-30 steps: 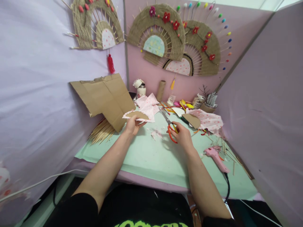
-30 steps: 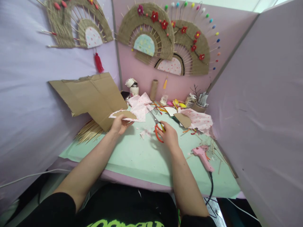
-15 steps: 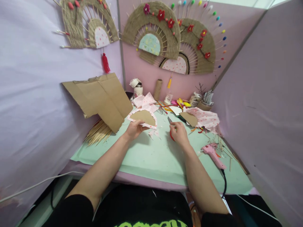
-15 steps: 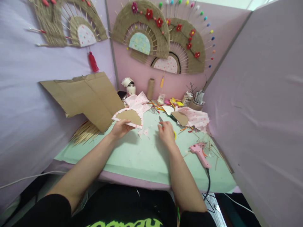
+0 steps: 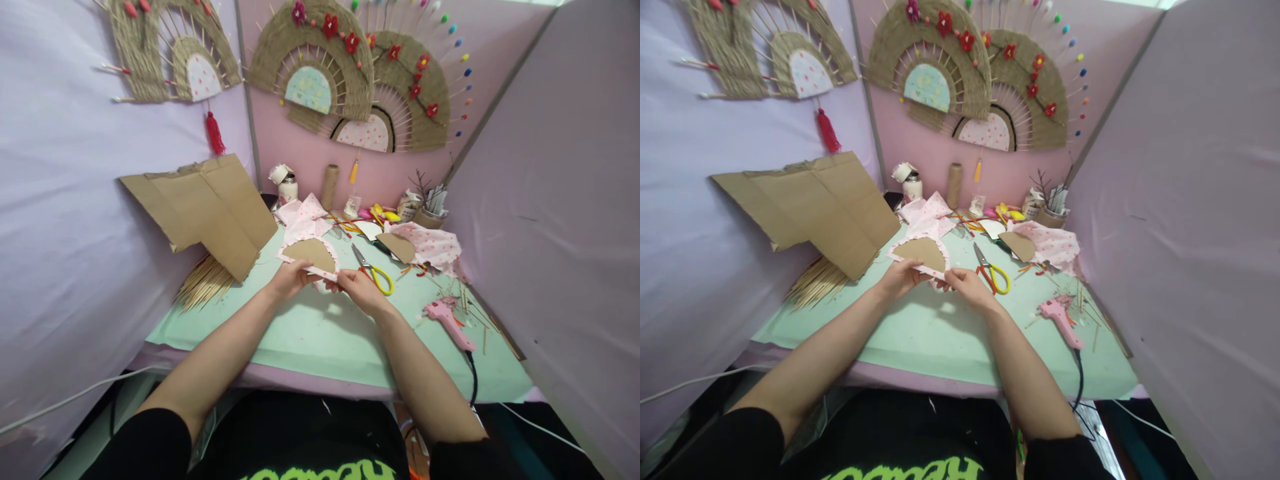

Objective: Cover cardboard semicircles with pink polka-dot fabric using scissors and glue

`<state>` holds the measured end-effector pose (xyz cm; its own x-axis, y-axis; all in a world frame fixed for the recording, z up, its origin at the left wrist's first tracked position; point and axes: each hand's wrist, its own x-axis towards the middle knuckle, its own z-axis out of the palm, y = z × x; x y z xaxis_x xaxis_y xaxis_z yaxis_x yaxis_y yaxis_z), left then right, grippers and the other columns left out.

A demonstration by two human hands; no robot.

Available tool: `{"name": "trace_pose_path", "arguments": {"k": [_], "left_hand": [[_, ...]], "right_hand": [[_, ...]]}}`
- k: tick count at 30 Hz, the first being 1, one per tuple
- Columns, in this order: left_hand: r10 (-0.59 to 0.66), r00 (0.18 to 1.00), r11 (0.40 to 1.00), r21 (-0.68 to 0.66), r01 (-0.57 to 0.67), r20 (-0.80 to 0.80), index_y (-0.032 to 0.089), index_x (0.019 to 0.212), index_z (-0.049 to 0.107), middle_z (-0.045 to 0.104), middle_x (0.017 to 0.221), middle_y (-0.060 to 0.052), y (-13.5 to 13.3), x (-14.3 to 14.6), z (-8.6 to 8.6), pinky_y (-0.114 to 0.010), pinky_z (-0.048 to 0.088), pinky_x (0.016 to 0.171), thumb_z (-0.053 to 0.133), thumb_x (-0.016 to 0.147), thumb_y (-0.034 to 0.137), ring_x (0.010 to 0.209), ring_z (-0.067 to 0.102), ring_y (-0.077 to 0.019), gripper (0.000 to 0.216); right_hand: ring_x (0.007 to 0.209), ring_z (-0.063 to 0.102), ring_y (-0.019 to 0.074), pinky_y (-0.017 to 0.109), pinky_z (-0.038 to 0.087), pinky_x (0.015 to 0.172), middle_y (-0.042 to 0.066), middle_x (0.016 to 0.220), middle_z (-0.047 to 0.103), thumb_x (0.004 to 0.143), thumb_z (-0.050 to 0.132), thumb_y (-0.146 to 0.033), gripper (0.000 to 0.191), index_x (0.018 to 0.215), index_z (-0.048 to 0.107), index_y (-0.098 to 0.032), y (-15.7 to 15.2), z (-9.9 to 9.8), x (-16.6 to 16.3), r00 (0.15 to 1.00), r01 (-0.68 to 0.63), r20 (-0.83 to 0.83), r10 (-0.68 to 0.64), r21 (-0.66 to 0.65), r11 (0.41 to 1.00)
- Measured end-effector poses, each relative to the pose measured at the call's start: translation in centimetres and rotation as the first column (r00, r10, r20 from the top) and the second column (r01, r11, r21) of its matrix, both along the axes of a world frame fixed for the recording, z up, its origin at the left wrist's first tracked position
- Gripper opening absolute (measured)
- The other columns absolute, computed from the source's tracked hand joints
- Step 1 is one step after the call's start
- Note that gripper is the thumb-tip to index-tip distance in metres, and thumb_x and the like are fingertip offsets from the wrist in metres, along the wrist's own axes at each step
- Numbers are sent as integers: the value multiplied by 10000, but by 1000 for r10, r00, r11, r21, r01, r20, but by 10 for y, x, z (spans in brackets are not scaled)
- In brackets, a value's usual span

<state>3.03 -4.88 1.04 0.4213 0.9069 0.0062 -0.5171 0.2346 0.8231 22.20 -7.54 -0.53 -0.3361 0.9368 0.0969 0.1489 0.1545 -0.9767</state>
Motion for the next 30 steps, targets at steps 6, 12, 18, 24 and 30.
{"name": "trace_pose_path", "arguments": {"k": [6,12,18,24,30], "left_hand": [[-151,984,972,-166,164,90,129,1103,584,695,1028,-67,3,-4,-7,-278,499,879,545,714,102,944,660,-174,392],[-655,755,737,-228,636,-11,107,1161,539,701,983,-159,6,-12,-4,-279,534,562,468,815,561,854,689,-271,575],[-414,848,895,-316,313,-330,125,852,596,706,770,-129,13,-9,-3,-209,482,460,429,791,685,636,688,-192,587],[172,907,964,-122,-235,-383,152,794,574,666,693,-62,17,-3,-3,-225,510,560,585,807,360,600,652,-139,209],[353,845,927,29,-374,-402,158,794,564,655,707,-39,20,-5,-3,-234,497,595,594,758,257,609,636,-123,110]], "right_hand": [[1099,537,200,329,471,849,77,1294,510,809,610,-410,396,1182,587,-279,-2,11,5,990,142,-77,-122,359,923],[975,586,211,385,442,898,55,999,662,839,577,-378,182,903,674,-239,-1,10,3,938,348,-179,-298,467,813],[545,522,117,226,404,511,-33,656,598,754,631,-416,351,1026,576,-202,5,10,23,914,360,-210,-346,28,933],[749,599,162,278,460,673,35,851,686,809,561,-334,227,923,680,-178,1,0,4,957,-43,289,12,102,994],[1222,477,221,402,352,1034,115,1298,549,915,420,-321,389,1257,556,-197,-10,6,-6,869,16,436,-235,450,893]]}}
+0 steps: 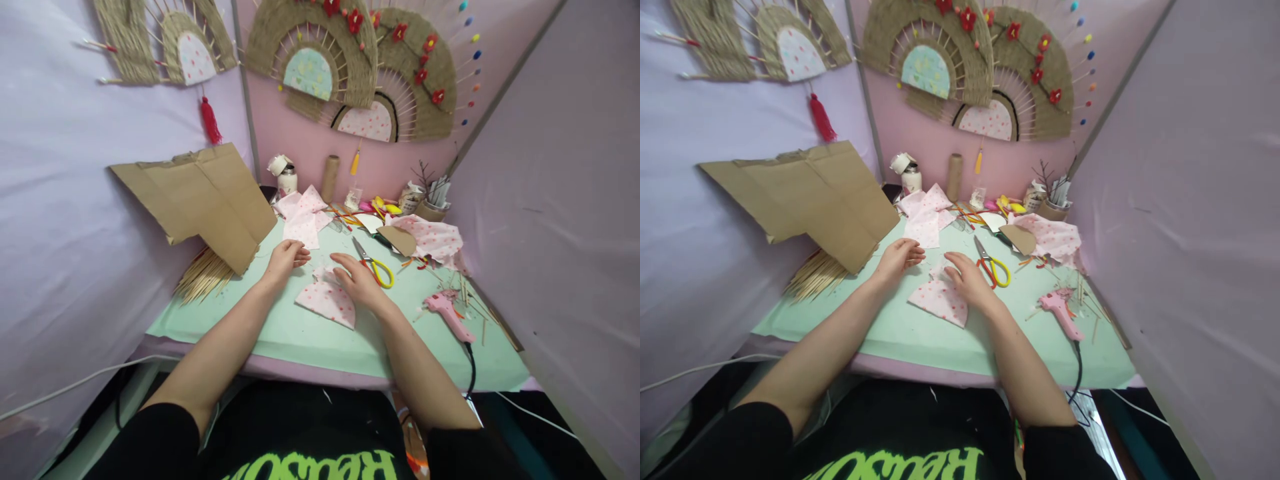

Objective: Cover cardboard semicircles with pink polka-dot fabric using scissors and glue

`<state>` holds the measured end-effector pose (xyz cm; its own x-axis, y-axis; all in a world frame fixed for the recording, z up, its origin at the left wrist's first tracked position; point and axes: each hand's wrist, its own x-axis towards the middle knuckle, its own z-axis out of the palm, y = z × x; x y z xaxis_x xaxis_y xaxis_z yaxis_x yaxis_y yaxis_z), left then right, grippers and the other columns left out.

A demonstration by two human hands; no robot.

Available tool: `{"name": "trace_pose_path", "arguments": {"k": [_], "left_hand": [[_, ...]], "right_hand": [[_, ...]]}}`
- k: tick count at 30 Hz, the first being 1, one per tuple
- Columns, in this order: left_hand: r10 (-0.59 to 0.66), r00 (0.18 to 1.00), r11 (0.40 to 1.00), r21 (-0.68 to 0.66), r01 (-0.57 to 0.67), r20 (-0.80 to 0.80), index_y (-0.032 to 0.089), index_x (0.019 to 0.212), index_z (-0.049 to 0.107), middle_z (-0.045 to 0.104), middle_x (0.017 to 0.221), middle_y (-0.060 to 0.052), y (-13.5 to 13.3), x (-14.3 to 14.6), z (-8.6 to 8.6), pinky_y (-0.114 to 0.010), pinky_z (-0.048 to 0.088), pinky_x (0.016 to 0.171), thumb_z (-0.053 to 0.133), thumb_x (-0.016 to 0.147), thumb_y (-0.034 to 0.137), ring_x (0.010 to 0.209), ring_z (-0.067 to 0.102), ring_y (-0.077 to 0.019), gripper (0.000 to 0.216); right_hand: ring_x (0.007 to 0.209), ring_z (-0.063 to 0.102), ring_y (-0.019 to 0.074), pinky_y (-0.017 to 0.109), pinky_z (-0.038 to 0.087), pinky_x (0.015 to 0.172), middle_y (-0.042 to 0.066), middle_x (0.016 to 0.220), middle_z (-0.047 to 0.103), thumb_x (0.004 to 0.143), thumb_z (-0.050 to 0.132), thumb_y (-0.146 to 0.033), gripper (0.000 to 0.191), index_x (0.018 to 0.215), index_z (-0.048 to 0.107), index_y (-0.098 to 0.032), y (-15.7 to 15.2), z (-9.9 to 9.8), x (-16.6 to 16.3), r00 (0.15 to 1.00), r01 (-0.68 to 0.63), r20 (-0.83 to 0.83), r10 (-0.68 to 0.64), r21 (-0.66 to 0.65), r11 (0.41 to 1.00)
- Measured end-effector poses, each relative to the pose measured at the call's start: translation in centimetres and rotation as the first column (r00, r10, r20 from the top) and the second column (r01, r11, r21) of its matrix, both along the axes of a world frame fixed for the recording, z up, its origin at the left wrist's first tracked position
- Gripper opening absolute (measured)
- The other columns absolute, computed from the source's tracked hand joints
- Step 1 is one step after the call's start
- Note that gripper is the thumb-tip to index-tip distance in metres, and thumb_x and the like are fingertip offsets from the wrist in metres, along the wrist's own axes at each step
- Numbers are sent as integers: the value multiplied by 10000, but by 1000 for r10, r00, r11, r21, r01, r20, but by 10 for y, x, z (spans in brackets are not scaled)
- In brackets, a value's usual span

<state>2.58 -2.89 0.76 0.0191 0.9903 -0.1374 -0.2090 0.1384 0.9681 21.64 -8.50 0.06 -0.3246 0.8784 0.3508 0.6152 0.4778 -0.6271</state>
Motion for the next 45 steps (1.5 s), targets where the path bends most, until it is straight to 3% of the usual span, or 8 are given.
{"name": "trace_pose_path", "arguments": {"k": [8,21,24,27,31,35,39,45], "left_hand": [[21,1000,998,65,-20,-21,159,781,553,646,674,-18,-1,2,1,-216,479,570,570,766,258,572,623,-106,102],[-18,995,1000,21,20,-97,162,771,555,653,671,-29,3,4,-16,-218,461,563,614,741,244,581,633,-119,105],[-21,993,999,32,24,-119,158,760,550,644,653,-26,5,3,-15,-219,457,555,616,738,234,569,627,-120,103],[-22,990,998,48,29,-136,158,754,552,638,637,-19,5,3,-15,-219,456,553,604,738,210,557,620,-116,75],[-50,979,993,93,69,-198,167,758,566,654,663,-24,5,2,-17,-212,441,534,601,731,207,584,629,-124,60],[-53,950,976,183,114,-306,176,742,579,660,667,-22,5,2,-19,-209,413,503,616,704,201,560,611,-124,59],[-33,924,960,246,136,-382,184,735,586,658,662,-8,7,0,-23,-212,417,511,590,696,184,563,610,-126,39],[24,901,953,281,110,-433,193,739,573,656,667,-10,9,-4,-24,-226,422,515,541,713,198,570,626,-141,41]], "right_hand": [[1417,142,289,495,168,1129,106,1534,213,810,477,-643,815,1464,264,-207,-46,-14,-18,834,-258,491,250,-53,965],[1412,158,286,514,133,1118,64,1538,217,833,414,-656,720,1447,292,-300,-46,-20,-22,784,-253,558,273,-114,961],[1407,181,271,502,143,1115,62,1533,238,853,418,-620,680,1441,303,-300,-46,-15,-20,806,-281,502,313,-140,949],[1353,312,229,451,218,1094,77,1474,366,913,388,-500,536,1400,375,-277,-43,-10,-10,911,-275,298,285,-76,958],[1068,539,233,382,393,925,121,1117,615,899,435,-436,357,1108,591,-193,-37,-8,9,993,65,99,-66,7,998],[949,525,293,398,409,796,122,971,580,637,682,-596,506,911,606,-178,-36,-14,15,907,303,331,-259,-85,949],[887,518,278,363,395,725,91,937,563,501,765,-565,569,874,551,-193,-39,-20,7,901,333,335,-277,-123,935],[560,480,144,246,326,499,-44,628,530,634,675,-384,325,827,478,-212,-38,-17,7,960,128,-168,-226,-453,882]]}}
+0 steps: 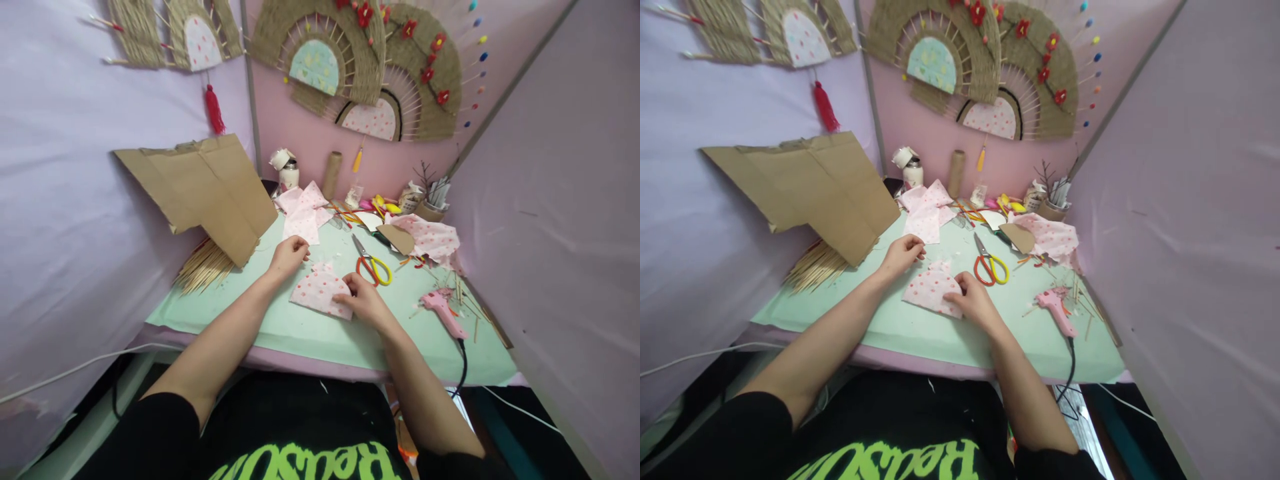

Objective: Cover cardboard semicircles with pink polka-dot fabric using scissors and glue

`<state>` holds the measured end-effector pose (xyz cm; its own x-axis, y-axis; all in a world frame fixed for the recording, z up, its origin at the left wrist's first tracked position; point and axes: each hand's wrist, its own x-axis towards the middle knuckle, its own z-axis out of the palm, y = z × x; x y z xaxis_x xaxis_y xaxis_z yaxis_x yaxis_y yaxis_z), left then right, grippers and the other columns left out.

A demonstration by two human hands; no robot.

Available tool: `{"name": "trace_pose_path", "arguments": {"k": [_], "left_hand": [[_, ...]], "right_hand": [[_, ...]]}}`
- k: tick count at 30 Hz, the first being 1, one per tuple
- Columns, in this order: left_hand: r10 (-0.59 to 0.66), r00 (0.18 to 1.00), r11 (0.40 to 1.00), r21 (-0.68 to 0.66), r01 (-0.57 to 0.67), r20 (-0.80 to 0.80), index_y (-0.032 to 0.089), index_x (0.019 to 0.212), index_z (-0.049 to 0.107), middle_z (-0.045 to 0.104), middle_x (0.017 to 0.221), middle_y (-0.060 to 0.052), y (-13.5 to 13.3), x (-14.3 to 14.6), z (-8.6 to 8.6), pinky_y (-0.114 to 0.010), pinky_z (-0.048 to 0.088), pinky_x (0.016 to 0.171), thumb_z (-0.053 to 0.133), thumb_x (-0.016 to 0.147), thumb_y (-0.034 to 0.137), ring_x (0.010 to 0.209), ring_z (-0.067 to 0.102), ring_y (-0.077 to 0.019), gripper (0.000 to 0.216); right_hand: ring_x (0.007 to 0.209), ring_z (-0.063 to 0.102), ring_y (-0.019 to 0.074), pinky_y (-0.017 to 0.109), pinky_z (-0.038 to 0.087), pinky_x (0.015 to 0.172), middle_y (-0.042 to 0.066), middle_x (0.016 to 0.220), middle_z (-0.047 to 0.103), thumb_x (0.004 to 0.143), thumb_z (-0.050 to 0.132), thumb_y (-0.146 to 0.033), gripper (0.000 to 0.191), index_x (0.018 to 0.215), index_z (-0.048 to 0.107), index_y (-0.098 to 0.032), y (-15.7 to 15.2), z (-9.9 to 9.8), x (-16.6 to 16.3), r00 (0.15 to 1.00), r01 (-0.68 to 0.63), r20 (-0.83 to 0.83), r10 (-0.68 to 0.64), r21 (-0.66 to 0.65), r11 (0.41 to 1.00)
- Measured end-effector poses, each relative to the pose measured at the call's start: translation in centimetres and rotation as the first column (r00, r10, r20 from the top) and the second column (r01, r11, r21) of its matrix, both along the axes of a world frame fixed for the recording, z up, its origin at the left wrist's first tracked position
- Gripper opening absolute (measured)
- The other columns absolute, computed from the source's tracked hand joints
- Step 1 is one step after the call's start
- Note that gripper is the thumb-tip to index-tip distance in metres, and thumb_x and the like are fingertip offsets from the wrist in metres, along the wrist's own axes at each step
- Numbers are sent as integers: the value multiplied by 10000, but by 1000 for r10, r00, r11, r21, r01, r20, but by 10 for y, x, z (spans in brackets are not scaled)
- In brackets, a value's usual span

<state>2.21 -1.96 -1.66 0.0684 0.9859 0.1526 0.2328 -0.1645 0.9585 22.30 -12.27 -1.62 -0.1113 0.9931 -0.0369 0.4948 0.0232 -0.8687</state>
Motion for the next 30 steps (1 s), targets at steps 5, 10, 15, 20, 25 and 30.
{"name": "trace_pose_path", "arguments": {"k": [5,10,15,20,25,30], "left_hand": [[60,997,998,-24,-61,-44,192,734,566,657,659,-13,2,-3,0,-236,420,518,528,706,193,572,644,-157,47],[84,993,996,-31,-87,-83,197,734,561,662,668,-15,3,-6,0,-241,427,534,516,695,201,593,654,-163,59],[121,987,992,-24,-124,-109,188,752,566,671,694,-28,3,-9,3,-251,449,564,494,702,209,624,654,-167,90],[179,965,984,30,-177,-190,185,762,602,673,735,-23,1,-12,8,-276,458,659,514,685,192,692,632,-173,117],[215,853,969,215,-125,-475,186,815,646,673,872,-51,2,-15,6,-309,450,791,492,724,176,833,608,-194,180],[273,716,950,297,-96,-642,173,959,670,655,1080,-97,11,-20,-2,-368,403,918,472,764,177,1070,540,-261,278]], "right_hand": [[590,536,151,247,373,516,-11,690,606,604,693,-399,365,839,504,-193,47,15,26,966,222,-153,-208,78,972],[735,591,214,312,440,641,98,861,651,667,638,-403,384,931,562,-136,113,19,32,873,474,-6,-488,252,844],[1122,475,320,422,357,910,221,1187,549,695,622,-321,492,1112,536,-75,122,1,18,828,507,57,-558,352,787],[1102,480,298,409,345,902,130,1140,579,786,561,-330,301,1037,614,-173,108,-8,14,816,314,324,-480,450,836],[1070,497,278,376,355,865,110,1103,601,801,555,-320,262,1016,636,-194,109,-6,17,775,301,396,-492,453,839],[1086,480,287,396,348,879,125,1135,587,824,506,-308,300,1060,646,-186,112,5,42,677,431,388,-626,481,764]]}}
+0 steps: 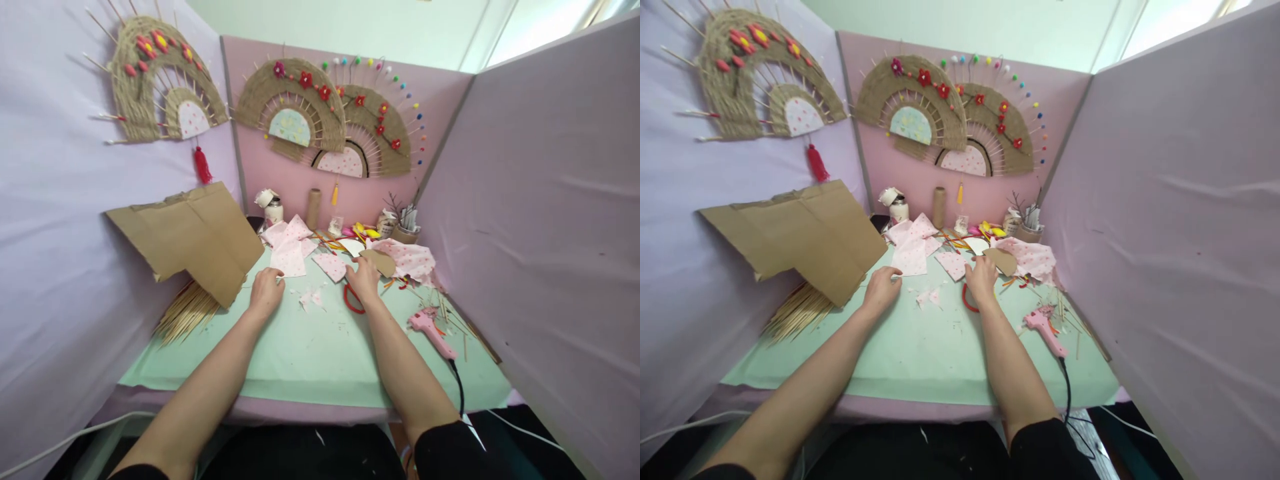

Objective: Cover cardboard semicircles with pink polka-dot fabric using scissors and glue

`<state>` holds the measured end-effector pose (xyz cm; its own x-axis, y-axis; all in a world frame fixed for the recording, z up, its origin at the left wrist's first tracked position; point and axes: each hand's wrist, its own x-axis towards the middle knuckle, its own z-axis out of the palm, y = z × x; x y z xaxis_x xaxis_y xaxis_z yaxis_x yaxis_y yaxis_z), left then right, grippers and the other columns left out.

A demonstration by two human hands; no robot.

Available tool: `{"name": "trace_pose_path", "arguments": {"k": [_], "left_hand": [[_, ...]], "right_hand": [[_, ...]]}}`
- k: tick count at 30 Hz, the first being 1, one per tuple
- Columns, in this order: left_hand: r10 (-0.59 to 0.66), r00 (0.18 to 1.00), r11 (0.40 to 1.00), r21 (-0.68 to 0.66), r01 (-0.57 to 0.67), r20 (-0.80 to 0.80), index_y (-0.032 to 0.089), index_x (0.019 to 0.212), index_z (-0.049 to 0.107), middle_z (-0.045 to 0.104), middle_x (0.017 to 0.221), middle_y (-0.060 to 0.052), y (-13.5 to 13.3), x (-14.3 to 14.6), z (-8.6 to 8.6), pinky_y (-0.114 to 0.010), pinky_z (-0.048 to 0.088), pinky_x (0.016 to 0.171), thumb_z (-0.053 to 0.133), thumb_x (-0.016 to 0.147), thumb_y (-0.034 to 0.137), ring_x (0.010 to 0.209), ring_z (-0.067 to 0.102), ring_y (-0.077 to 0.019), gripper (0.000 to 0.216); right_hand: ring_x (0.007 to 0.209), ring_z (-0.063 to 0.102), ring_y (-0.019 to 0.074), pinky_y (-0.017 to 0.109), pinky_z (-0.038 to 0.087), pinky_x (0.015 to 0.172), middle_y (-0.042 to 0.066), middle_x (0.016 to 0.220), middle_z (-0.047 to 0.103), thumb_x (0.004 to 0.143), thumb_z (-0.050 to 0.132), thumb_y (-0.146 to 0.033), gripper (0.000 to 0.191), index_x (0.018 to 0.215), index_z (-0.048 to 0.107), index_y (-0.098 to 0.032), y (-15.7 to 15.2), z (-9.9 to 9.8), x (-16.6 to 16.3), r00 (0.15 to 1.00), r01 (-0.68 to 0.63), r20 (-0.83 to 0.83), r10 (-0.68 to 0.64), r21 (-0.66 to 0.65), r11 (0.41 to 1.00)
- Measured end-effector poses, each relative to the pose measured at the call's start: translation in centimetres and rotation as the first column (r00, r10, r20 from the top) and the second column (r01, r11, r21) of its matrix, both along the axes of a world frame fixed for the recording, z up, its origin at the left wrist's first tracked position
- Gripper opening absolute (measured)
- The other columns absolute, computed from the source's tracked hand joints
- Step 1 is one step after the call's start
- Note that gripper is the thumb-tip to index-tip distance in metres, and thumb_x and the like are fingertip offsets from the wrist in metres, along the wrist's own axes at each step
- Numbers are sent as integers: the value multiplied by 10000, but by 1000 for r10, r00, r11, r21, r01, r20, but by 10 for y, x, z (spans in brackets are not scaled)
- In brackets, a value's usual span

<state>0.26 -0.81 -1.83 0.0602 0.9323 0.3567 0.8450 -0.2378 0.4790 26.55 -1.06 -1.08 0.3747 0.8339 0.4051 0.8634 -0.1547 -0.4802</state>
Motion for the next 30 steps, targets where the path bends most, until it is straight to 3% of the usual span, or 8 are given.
{"name": "trace_pose_path", "arguments": {"k": [5,8,11,14,17,20,24,30], "left_hand": [[42,991,996,-78,-52,-126,241,860,710,586,1278,-33,1,3,-2,-460,338,959,468,765,172,1199,458,-291,269],[61,987,993,-93,-75,-151,252,977,696,585,1277,-44,2,5,-1,-451,318,970,458,770,158,1202,459,-275,329],[159,973,978,-108,-178,-165,230,1171,614,580,1257,-99,6,5,0,-443,318,959,462,786,183,1187,457,-287,417],[242,951,951,-147,-272,-192,255,1244,562,556,1267,-128,10,4,-2,-478,301,948,471,810,251,1193,427,-317,444],[221,954,952,-169,-256,-202,318,1160,622,545,1291,-95,12,4,-6,-500,279,947,442,850,318,1218,393,-318,359],[163,973,969,-160,-189,-164,333,1045,673,552,1311,-35,13,4,-10,-534,239,969,419,867,307,1245,367,-320,312],[101,995,989,-112,-98,21,304,979,685,600,1262,-18,14,4,-14,-565,205,1007,477,821,226,1226,409,-316,272],[76,972,997,-12,-75,222,183,1152,619,582,1278,-88,20,5,-3,-367,362,1008,510,798,213,1196,488,-228,372]], "right_hand": [[1160,419,349,492,314,935,140,1239,539,821,499,-296,260,925,707,-180,-4,12,37,975,220,-24,-221,-37,975],[1130,457,352,499,343,919,178,1223,532,828,502,-353,346,1076,656,-167,-7,14,51,947,314,-54,-318,-66,947],[1147,459,369,505,363,897,249,1241,493,821,516,-346,485,1247,521,-113,-6,11,60,906,403,-92,-413,-108,909],[1143,470,381,538,347,892,246,1185,543,769,586,-338,493,1222,542,-150,-1,5,69,890,411,-133,-437,-184,893],[1116,487,367,548,330,891,180,1091,613,750,594,-337,388,1119,625,-220,4,-2,72,895,380,-168,-413,-199,903],[1084,491,361,541,331,880,162,1066,626,768,539,-311,326,1054,670,-225,8,-3,71,893,381,-207,-400,-129,916],[1021,512,333,500,356,865,163,1053,631,778,480,-292,359,1056,685,-193,8,1,70,898,371,-272,-345,49,927],[894,568,242,376,422,834,152,975,661,768,424,-241,393,1022,691,-103,10,6,72,918,293,-358,-169,325,899]]}}
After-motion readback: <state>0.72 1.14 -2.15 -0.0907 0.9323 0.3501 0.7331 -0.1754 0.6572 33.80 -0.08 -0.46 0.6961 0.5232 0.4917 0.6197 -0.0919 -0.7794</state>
